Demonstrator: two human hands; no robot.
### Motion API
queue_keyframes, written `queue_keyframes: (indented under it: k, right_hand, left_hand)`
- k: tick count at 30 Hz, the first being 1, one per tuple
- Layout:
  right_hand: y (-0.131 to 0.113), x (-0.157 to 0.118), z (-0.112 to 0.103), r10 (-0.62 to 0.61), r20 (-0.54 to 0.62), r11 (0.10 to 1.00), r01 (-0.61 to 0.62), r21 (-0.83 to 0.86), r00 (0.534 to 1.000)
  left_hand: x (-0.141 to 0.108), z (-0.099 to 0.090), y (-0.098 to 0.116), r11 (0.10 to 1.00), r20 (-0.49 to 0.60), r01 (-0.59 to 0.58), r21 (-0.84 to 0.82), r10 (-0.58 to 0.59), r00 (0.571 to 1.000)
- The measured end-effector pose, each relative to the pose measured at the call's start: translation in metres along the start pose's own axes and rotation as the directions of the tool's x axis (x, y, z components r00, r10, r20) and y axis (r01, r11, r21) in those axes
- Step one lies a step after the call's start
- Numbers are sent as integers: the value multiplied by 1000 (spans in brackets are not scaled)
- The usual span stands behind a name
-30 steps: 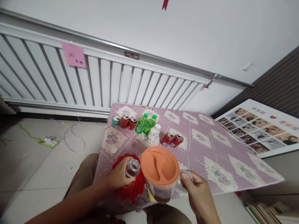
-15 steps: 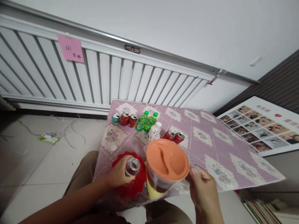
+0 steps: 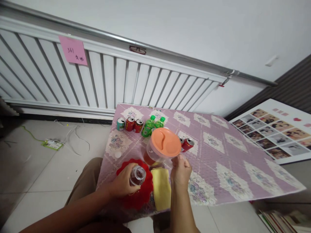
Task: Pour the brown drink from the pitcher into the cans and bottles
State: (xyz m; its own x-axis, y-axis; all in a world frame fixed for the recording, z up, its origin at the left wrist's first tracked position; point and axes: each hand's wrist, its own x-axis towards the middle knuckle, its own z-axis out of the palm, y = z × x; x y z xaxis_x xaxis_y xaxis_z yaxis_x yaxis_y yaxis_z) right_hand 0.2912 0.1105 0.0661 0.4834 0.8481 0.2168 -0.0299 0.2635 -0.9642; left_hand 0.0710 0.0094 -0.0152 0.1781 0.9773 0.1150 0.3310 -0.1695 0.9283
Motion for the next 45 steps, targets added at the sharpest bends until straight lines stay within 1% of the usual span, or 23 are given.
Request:
queue_keyframes:
  k: [3,6,13,17,21,25,27,28,30,32,34,36,40,43,45]
  right_hand:
    - [14,-2,10,15,-33,999,-14,47,999]
    - [23,-4,17,22,-34,998,-20,68,999]
    - [42,-9,23,32,-37,999,-31,40,999]
    - [54,-12,21,57,-40,998,-57,-4,998]
    - [61,-10,14,94,-31,992,-96,-77,995]
    - [58,-7,5,142,8,976,-139,-166,990]
    - [52,-10,1,142,28,974,-135,-180,989]
    - [49,-14,-1,131,24,976,-125,-179,991]
    - [40,-24,-7,98,-21,980,-100,-172,995]
    - [30,-39,-14,68,-83,982,-81,-169,994]
    - [21,-59,-21,57,-116,983,-76,-169,992]
    - [13,-81,-29,83,-115,978,-103,-182,990]
    - [5,-118,-41,196,-73,959,-206,-194,978]
    - [4,-134,-47,250,-55,946,-256,-197,967]
    - [4,-138,-50,266,-60,943,-273,-192,962]
  left_hand:
    - [1,1,-1,1000,4,9,4,-9,1000]
    - [1,1,-2,1000,14,14,10,-14,1000]
    - [1,1,-2,999,11,30,16,-30,999]
    - [2,0,1,999,5,36,18,-36,999]
    - [3,0,1,999,8,29,17,-29,1000]
    - [3,0,-1,1000,1,22,9,-22,1000]
    - [2,1,-2,1000,-2,23,1,-23,1000]
    - [2,1,-3,1000,-4,25,-2,-25,1000]
    - [0,2,-3,999,-8,37,-7,-37,999]
    - [-1,3,-2,998,-15,58,-13,-58,998]
    - [-3,3,0,997,-22,73,-21,-73,997]
    - [-4,1,3,997,-30,73,-24,-74,997]
    - [-5,-2,8,998,-23,48,-37,-49,999]
    - [-4,-2,9,997,-28,49,-65,-51,998]
    - [-6,-1,10,993,-21,78,-87,-80,997]
